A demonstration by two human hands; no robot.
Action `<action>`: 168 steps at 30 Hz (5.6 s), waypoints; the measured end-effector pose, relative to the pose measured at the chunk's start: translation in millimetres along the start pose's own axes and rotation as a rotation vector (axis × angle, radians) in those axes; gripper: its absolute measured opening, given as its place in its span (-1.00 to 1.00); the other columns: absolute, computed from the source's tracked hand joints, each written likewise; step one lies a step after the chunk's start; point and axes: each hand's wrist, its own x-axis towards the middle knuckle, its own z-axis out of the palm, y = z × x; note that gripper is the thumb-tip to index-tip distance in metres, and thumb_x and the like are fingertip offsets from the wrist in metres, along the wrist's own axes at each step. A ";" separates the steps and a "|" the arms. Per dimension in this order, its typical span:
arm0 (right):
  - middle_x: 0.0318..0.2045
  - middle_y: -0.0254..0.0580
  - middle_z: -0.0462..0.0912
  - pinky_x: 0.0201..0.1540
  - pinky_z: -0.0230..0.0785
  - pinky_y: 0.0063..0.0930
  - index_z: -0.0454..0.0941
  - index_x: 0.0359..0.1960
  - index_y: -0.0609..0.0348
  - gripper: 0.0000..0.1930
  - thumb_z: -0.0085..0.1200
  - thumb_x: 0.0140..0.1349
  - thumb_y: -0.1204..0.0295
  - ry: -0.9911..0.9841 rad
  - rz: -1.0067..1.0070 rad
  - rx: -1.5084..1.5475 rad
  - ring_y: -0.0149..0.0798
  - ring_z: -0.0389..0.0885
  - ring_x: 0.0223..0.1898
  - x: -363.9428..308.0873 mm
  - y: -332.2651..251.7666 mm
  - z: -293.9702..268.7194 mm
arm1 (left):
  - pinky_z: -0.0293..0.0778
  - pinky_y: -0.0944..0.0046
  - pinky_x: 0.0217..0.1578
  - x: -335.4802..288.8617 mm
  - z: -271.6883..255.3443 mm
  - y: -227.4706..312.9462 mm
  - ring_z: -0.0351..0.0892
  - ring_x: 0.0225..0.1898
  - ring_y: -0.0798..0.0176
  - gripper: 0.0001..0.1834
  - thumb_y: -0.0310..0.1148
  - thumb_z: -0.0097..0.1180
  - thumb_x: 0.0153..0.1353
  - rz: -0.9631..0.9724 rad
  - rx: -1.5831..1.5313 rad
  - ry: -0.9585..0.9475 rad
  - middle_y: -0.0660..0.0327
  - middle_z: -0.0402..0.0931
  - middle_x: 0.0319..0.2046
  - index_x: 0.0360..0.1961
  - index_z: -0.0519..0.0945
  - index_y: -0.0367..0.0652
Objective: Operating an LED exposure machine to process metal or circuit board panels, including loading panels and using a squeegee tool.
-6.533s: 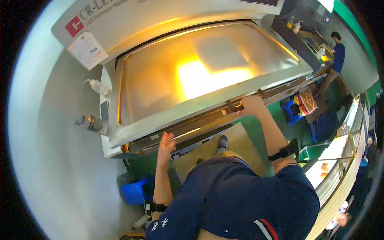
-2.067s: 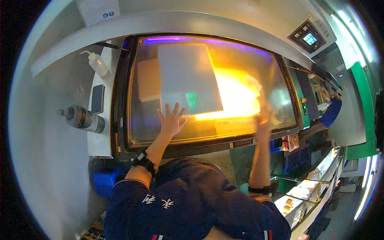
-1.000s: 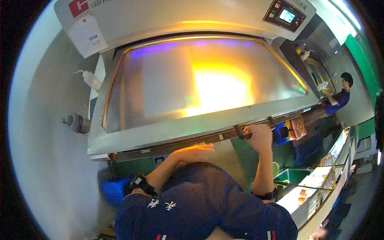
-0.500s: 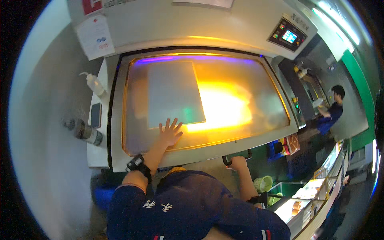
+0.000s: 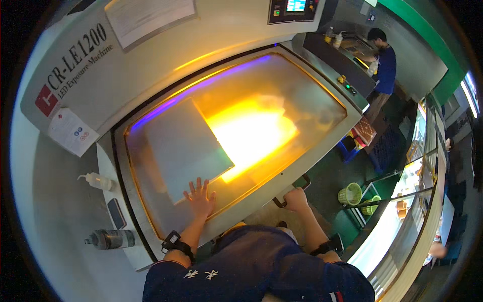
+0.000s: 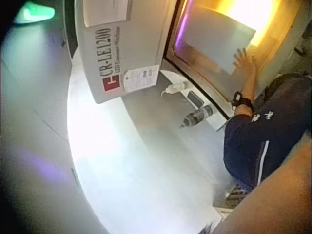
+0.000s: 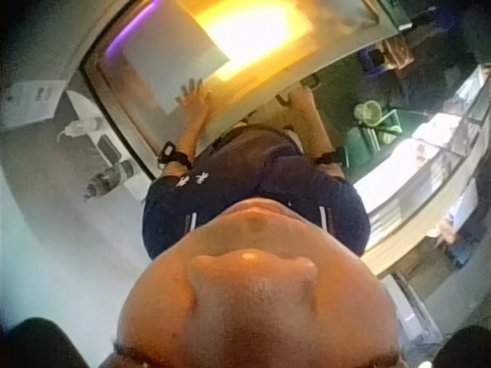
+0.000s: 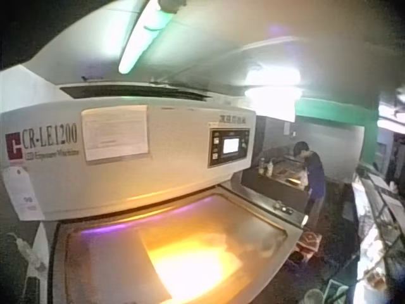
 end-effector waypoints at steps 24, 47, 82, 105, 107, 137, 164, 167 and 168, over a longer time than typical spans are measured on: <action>-0.03 -0.22 0.64 0.00 0.47 -0.12 0.55 0.06 -0.08 -0.58 0.13 0.22 0.06 -0.312 -0.422 0.628 -0.04 0.62 -0.01 -51.3 82.9 103.4 | -0.49 -0.60 0.28 51.6 9.6 119.9 -0.64 0.51 -0.21 0.54 0.50 0.28 -0.24 -0.376 -0.084 -0.609 0.07 -0.62 0.52 0.50 -0.44 0.00; -0.16 0.01 0.65 -0.19 0.53 -0.12 0.57 -0.05 0.07 -0.62 0.11 0.18 0.13 0.085 0.190 0.146 0.03 0.66 -0.17 205.4 170.8 195.4 | -0.58 -0.69 0.20 48.5 8.5 125.9 -0.76 0.49 -0.22 0.65 0.69 0.13 -0.43 -0.294 -0.098 -0.538 0.14 -0.73 0.51 0.50 -0.50 0.07; 0.20 -0.34 0.54 0.19 0.38 -0.08 0.43 0.25 -0.32 -0.49 0.07 0.21 0.33 0.387 -0.795 0.013 -0.13 0.53 0.19 45.2 -27.7 -86.3 | 0.46 -0.02 0.11 -79.4 -91.9 51.9 0.51 0.13 -0.06 -0.30 -0.27 0.29 0.08 -0.181 -0.002 -0.486 0.23 0.47 0.22 0.30 0.40 0.04; 0.39 -0.36 0.30 0.34 0.26 -0.12 0.22 0.41 -0.37 -0.12 0.15 -0.02 0.59 0.504 -0.629 -0.132 -0.03 0.33 0.34 627.7 -298.0 -277.2 | 0.49 -0.17 0.08 411.3 28.0 -374.2 0.57 0.07 -0.13 -0.28 -0.54 0.04 0.11 -0.128 -0.002 -0.133 0.02 0.58 0.05 0.32 0.35 0.31; 0.39 -0.37 0.30 0.34 0.28 -0.13 0.24 0.40 -0.36 -0.10 0.16 -0.06 0.63 0.489 -0.664 -0.089 -0.05 0.34 0.33 650.6 -308.8 -288.2 | 0.50 -0.14 0.09 448.9 28.5 -393.4 0.56 0.08 -0.15 -0.27 -0.55 0.03 0.11 -0.101 0.037 -0.140 0.01 0.58 0.05 0.33 0.34 0.27; 0.38 -0.33 0.31 0.23 0.36 -0.04 0.18 0.43 -0.29 -0.27 0.10 0.17 0.21 0.001 -0.766 -0.085 0.00 0.38 0.32 108.5 -56.6 -112.3 | 0.00 -0.58 0.26 -20.8 -114.4 17.6 0.17 0.40 -0.18 -0.20 -0.21 0.16 0.19 -0.197 -0.076 -0.797 0.56 0.05 0.47 0.45 0.14 0.34; 0.40 -0.35 0.28 0.35 0.20 -0.08 0.17 0.42 -0.43 -0.18 0.10 0.09 0.50 0.288 -0.635 -0.084 -0.07 0.31 0.35 674.2 -126.0 -256.3 | 0.49 -0.06 0.08 503.7 53.7 -221.9 0.57 0.06 -0.14 -0.38 -0.51 0.00 0.09 -0.143 -0.034 -0.414 -0.05 0.59 0.00 0.25 0.45 0.12; 0.41 -0.40 0.28 0.34 0.19 0.02 0.17 0.41 -0.52 -0.15 0.22 0.05 0.39 0.431 -0.615 -0.148 -0.07 0.38 0.31 673.6 -135.1 -292.2 | 0.46 -0.06 0.11 512.1 37.1 -221.3 0.56 0.06 -0.14 -0.38 -0.51 -0.01 0.09 -0.223 0.047 -0.209 -0.05 0.58 0.02 0.24 0.47 0.13; 0.37 -0.31 0.33 0.37 0.20 -0.18 0.23 0.40 -0.37 -0.28 -0.05 0.18 0.56 0.469 -0.603 -0.217 -0.09 0.33 0.34 652.8 -143.4 -281.4 | 0.45 -0.06 0.12 488.2 33.1 -215.2 0.56 0.07 -0.15 -0.38 -0.52 -0.01 0.09 -0.179 0.034 -0.195 -0.05 0.58 0.03 0.24 0.47 0.13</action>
